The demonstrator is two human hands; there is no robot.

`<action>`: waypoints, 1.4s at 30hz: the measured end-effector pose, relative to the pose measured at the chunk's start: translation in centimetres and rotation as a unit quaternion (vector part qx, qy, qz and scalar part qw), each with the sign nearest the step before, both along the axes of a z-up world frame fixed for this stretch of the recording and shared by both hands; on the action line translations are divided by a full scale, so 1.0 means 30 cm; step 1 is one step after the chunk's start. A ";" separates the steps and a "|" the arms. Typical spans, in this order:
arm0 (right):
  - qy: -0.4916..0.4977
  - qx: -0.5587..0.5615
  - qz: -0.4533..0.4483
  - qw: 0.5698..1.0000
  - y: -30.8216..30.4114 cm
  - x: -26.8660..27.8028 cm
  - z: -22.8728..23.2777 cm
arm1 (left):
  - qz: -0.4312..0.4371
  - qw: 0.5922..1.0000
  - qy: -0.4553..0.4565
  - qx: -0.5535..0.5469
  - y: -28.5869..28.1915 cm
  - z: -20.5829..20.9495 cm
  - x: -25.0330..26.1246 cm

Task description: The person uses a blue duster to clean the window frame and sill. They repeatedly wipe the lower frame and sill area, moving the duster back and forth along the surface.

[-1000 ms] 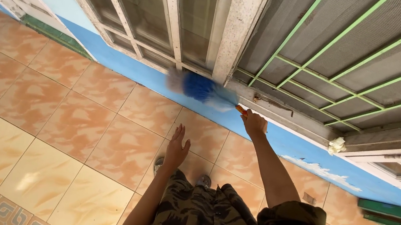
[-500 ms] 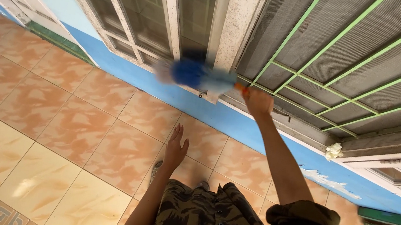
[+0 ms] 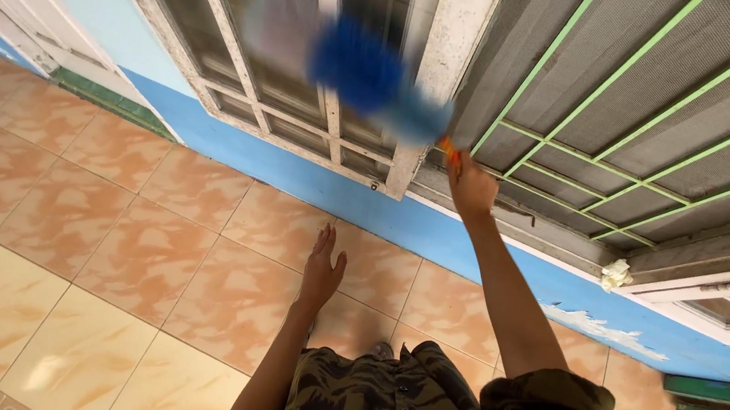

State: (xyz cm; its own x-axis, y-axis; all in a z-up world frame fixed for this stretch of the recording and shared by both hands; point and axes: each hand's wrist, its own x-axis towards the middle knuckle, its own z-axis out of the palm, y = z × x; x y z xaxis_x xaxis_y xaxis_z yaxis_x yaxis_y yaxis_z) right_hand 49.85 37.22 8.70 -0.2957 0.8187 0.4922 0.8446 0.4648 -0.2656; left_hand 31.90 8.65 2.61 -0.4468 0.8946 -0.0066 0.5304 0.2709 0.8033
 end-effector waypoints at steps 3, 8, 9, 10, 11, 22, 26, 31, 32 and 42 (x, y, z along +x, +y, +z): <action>-0.130 -0.096 -0.017 0.987 -0.005 0.082 -0.202 | 0.001 1.000 -0.001 0.001 -0.022 0.033 -0.040; -0.283 -0.174 -0.028 0.943 0.000 0.039 -0.119 | 0.003 1.000 -0.002 -0.009 -0.062 0.028 -0.127; -0.282 -0.173 -0.029 0.943 0.014 0.015 -0.036 | 0.002 1.000 -0.001 -0.007 -0.062 0.023 -0.145; -0.260 -0.091 -0.023 0.961 0.022 -0.003 0.044 | -0.001 1.000 0.000 -0.004 -0.066 0.016 -0.162; -0.237 -0.009 -0.017 0.971 0.031 -0.021 0.124 | -0.003 1.000 0.001 -0.002 -0.068 0.010 -0.179; 0.224 0.133 -0.007 0.965 0.061 -0.226 0.694 | -0.028 0.999 0.004 0.036 -0.057 -0.044 -0.366; 0.170 0.072 -0.031 0.982 -0.003 -0.242 0.356 | -0.049 0.997 0.011 0.052 -0.060 -0.038 -0.404; 0.167 0.034 -0.116 0.978 -0.092 -0.262 0.102 | -0.072 0.996 0.014 0.056 -0.053 -0.057 -0.463; 0.173 0.031 -0.133 0.975 -0.109 -0.279 0.130 | -0.074 0.996 0.011 0.048 -0.045 -0.058 -0.472; 0.334 0.164 -0.112 0.921 0.070 -0.393 0.994 | -0.135 0.988 0.007 0.073 0.027 0.060 -0.534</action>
State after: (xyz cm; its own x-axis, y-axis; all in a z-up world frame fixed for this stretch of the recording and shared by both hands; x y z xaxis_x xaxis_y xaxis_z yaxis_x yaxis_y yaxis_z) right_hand 38.06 39.32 38.52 0.3220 0.5972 0.7346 0.6279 0.4460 -0.6378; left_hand 15.88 9.47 4.40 -0.1902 0.9722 0.1368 0.5795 -0.0013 0.8150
